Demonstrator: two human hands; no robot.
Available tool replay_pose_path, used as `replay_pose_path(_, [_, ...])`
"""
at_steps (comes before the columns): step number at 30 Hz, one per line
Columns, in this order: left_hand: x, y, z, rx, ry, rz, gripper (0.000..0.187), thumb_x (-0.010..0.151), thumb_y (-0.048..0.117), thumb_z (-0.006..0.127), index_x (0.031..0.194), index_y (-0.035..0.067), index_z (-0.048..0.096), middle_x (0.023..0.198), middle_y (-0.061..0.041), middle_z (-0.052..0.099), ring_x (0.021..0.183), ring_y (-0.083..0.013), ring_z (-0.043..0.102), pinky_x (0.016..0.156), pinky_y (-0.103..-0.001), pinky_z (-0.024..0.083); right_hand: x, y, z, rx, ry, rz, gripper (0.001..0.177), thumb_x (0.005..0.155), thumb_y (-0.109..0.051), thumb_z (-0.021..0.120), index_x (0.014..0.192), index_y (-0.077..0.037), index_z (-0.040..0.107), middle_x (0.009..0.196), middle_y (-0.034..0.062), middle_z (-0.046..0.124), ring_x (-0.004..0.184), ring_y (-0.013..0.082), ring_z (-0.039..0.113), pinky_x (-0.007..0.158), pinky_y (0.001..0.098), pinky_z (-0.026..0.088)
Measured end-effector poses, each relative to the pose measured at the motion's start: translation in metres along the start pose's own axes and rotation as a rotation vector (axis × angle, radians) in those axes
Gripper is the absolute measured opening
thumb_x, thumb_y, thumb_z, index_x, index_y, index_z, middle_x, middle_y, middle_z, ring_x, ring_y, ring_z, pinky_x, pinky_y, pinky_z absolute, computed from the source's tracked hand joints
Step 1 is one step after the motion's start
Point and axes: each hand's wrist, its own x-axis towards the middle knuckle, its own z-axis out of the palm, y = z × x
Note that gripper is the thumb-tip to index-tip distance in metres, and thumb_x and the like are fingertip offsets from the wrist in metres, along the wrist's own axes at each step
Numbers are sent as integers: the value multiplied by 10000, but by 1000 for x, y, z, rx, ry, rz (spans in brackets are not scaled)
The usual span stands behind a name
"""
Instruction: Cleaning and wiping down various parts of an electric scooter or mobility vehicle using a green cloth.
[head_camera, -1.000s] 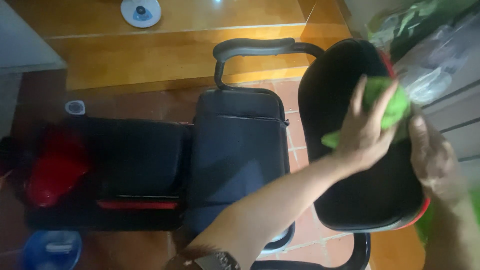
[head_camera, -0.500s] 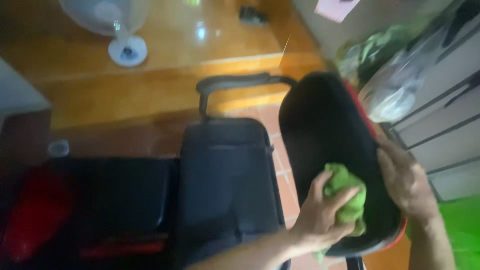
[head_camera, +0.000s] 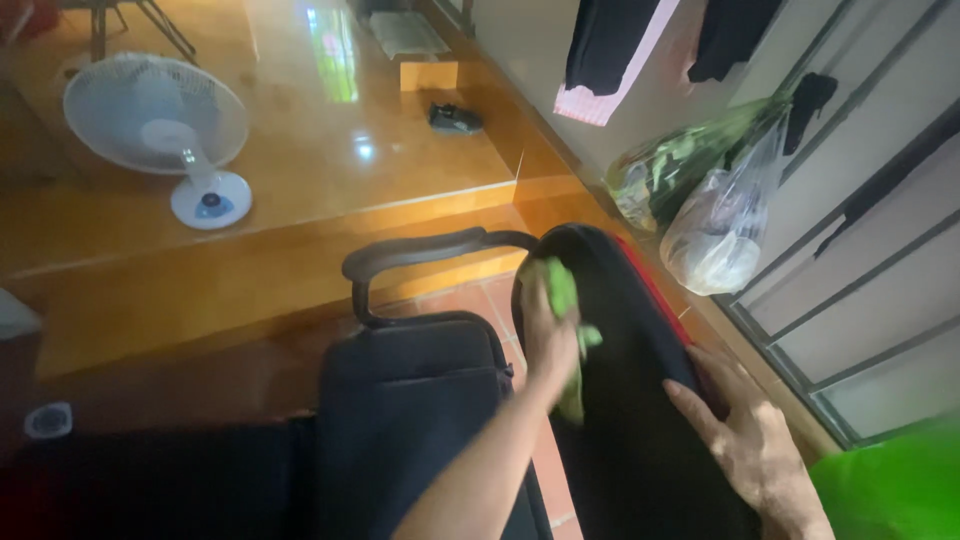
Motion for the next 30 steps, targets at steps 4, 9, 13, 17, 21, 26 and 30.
replay_pose_path(4, [-107,-26,-3,18,-241,310,623,1012,87,640,1582,144,395,1719,-212,159,1600,-389,182,1262,-493,225,2,-2,-1,39,10,76,667,860,-390,742,1421,-91,544,1465,140,558,1328,278,583,1072,414,495])
replay_pose_path(9, [-60,2,10,106,-189,523,607,905,101,727,1479,127,533,1642,-241,322,1524,-440,345,1208,-490,384,-1,-11,-3,-12,15,105,689,858,-413,726,1454,-112,554,1454,119,566,1312,256,590,1064,409,494])
replay_pose_path(13, [20,33,19,208,-27,795,509,897,130,740,1378,72,582,1499,-237,473,1386,-429,525,1162,-484,481,-1,1,-1,-135,46,24,665,868,-422,709,1441,-115,571,1429,113,593,1305,241,601,1043,405,512])
replay_pose_path(17, [82,33,28,220,-4,735,389,929,180,688,1297,75,618,1338,-184,577,1242,-366,616,1046,-457,543,-2,5,0,-139,62,-75,633,866,-406,681,1405,-90,578,1435,133,598,1296,260,610,1026,412,524])
replay_pose_path(21, [159,-17,34,189,176,388,376,923,294,693,1227,75,669,1214,-201,610,1115,-365,632,956,-485,526,-1,-2,-2,-152,16,61,621,902,-397,679,1439,-103,576,1437,142,598,1251,296,628,1001,435,535])
replay_pose_path(26, [168,-112,12,-350,125,-26,399,994,315,631,1219,-14,614,1107,-215,614,990,-338,675,862,-470,534,5,-4,0,-208,-16,247,617,946,-396,681,1495,-137,569,1375,160,654,1192,305,689,1011,447,561])
replay_pose_path(30, [110,-177,2,-185,180,-377,411,1043,373,515,1167,9,661,911,-147,677,791,-283,693,674,-421,550,0,1,5,-138,24,179,603,929,-392,678,1448,-106,568,1371,184,632,1246,314,648,1019,464,549])
